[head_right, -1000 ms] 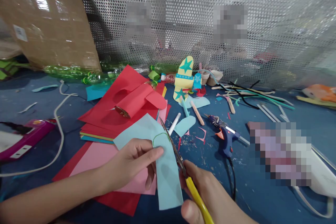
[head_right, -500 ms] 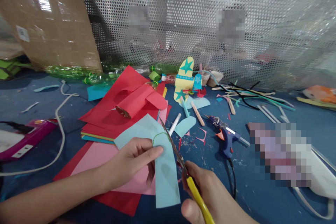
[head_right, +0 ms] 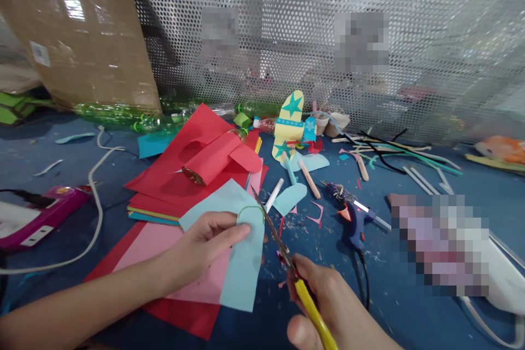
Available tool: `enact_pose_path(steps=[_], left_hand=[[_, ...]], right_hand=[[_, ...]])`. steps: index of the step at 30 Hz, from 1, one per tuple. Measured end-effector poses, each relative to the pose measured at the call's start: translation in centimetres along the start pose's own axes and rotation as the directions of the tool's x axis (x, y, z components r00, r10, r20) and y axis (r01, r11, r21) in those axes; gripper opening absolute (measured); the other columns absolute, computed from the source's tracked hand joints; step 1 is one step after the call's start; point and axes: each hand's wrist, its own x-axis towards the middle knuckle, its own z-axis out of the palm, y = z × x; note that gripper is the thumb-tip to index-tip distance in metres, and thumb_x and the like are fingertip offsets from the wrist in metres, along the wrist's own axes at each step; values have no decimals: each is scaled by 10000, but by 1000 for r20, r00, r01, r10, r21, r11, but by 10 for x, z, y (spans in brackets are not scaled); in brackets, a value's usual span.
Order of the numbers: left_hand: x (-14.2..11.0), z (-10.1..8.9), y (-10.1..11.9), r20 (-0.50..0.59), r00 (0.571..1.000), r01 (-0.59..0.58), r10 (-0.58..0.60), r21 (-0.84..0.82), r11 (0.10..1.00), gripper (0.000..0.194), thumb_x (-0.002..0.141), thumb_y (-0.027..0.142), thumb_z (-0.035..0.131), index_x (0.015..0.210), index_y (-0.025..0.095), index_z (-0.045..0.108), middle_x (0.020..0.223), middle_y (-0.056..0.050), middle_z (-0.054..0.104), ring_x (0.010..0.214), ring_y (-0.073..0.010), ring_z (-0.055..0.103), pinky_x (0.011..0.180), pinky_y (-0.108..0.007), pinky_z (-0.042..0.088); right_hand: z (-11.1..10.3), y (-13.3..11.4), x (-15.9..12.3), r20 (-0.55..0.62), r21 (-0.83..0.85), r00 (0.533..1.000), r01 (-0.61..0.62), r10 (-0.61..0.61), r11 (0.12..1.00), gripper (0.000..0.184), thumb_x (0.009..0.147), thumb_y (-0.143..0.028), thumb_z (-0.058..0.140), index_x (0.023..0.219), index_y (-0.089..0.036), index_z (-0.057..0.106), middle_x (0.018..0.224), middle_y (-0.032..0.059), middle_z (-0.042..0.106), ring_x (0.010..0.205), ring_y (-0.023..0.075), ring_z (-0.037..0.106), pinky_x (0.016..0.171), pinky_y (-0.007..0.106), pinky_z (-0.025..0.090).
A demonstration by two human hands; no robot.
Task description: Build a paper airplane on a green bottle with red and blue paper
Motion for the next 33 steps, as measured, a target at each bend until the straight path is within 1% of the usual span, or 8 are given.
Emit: enact_pose_path(steps=[2, 6, 10, 15, 21, 27, 31, 33], left_hand=[[0, -1, -1, -12, 1000, 3, -3, 27, 1000, 384, 797, 435, 529, 530, 167, 466, 549, 35, 385, 553, -101, 380, 568, -246, 355], [0, -2, 0, 1, 1000, 24, -24, -9, 1000, 394, 787, 448, 553, 516, 175, 467, 538, 22, 446, 572, -122, 459, 589, -251, 401], [-1, -1, 3, 4, 999, 44, -44, -54, 998, 354, 778, 441, 566, 556, 165, 548, 586, -1, 554, 618, -138, 536, 622, -251, 428], [-1, -1, 4, 9, 997, 77, -77, -126, 989, 333, 756, 462, 602, 613, 163, 627, 652, -27, 662, 624, -152, 597, 580, -238, 448], [-2, -3, 6, 33, 992, 128, -123, -231, 964, 300, 745, 457, 638, 702, 162, 674, 647, -19, 695, 597, -150, 627, 556, -231, 482], [-3, -3, 7, 42, 993, 115, -108, -236, 965, 293, 775, 430, 618, 692, 154, 673, 655, -21, 703, 590, -141, 636, 555, -226, 495], [-3, -3, 6, 46, 994, 110, -102, -243, 964, 285, 775, 424, 623, 691, 155, 669, 656, -24, 702, 587, -142, 634, 547, -225, 492], [-3, -4, 6, 47, 994, 107, -98, -233, 967, 289, 783, 421, 614, 680, 157, 667, 654, -22, 701, 584, -137, 629, 541, -219, 487]], right_hand=[[0, 3, 1, 15, -1, 1000, 0, 0, 1000, 720, 618, -874, 430, 740, -177, 563, 580, -18, 451, 507, 120, 426, 445, 236, 370], [0, 4, 2, 27, -11, 1000, 15, -14, 1000, 675, 647, -854, 437, 716, -191, 536, 536, -39, 390, 486, 117, 409, 443, 240, 356], [1, 1, 1, 21, -33, 1000, 20, -20, 999, 677, 645, -865, 419, 713, -198, 514, 537, -44, 357, 491, 122, 399, 441, 247, 342], [2, 0, 2, 17, -64, 1000, 27, -26, 998, 686, 627, -892, 378, 680, -213, 464, 545, -50, 319, 477, 104, 302, 422, 253, 291], [2, 3, 4, 26, -57, 1000, 6, -5, 998, 681, 634, -884, 390, 667, -208, 465, 552, -43, 308, 502, 116, 327, 433, 253, 291], [3, 4, 4, 28, -43, 1000, 15, -14, 999, 687, 626, -886, 398, 692, -206, 467, 517, -62, 304, 462, 92, 298, 415, 237, 275], [4, 3, 3, 22, -29, 999, 23, -23, 999, 754, 573, -935, 301, 693, -207, 457, 519, -62, 309, 463, 91, 288, 412, 239, 268], [4, 0, 3, 21, -34, 1000, 22, -21, 999, 744, 582, -932, 294, 696, -213, 445, 522, -63, 302, 465, 93, 278, 417, 244, 262]])
